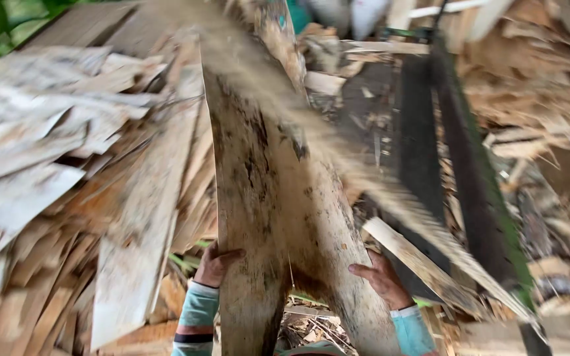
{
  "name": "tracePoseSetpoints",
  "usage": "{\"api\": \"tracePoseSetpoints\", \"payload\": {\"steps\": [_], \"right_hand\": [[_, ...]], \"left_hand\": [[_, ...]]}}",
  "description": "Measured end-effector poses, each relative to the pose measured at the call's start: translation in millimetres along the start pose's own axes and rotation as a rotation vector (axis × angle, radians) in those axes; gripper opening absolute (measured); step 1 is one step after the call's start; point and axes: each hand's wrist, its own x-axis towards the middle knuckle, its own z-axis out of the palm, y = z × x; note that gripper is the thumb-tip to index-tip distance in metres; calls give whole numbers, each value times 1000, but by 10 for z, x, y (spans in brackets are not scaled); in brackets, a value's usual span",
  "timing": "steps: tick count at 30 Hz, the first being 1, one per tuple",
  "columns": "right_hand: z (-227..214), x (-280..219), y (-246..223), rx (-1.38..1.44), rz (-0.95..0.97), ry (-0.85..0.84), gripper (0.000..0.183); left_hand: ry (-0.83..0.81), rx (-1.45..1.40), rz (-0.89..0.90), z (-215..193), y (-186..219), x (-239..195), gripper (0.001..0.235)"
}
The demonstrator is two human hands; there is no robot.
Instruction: The recorder is using a manual lever-action guillotine cutter to trim and process wood veneer sheets.
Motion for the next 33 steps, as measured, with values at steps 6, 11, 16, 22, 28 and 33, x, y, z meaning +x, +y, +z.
{"api": "tracePoseSetpoints", "payload": {"steps": [6, 11, 16, 22, 28, 33], "right_hand": [[-1202, -232, 1215, 729, -301, 64, 66], [-1404, -53, 1822, -17, -212, 353, 40], [-1421, -122, 1368, 384, -153, 448, 36], [-1671, -589, 332, 498, -159, 517, 40], [-1650, -592, 673, 374, -271, 323, 31], [-1463, -610, 1109, 64, -261, 436, 27]], "left_hand": [[-178, 210, 555, 1361, 1587, 1147, 35], [-574, -311, 187, 2298, 2205, 2081, 23], [-489, -134, 154, 2371, 2934, 1818, 32], [-287, -244, 61, 1974, 2264, 1923, 46], [-490, -550, 91, 979, -444, 2058, 47], [-335, 79, 0, 1225, -1309, 1168, 53]]}}
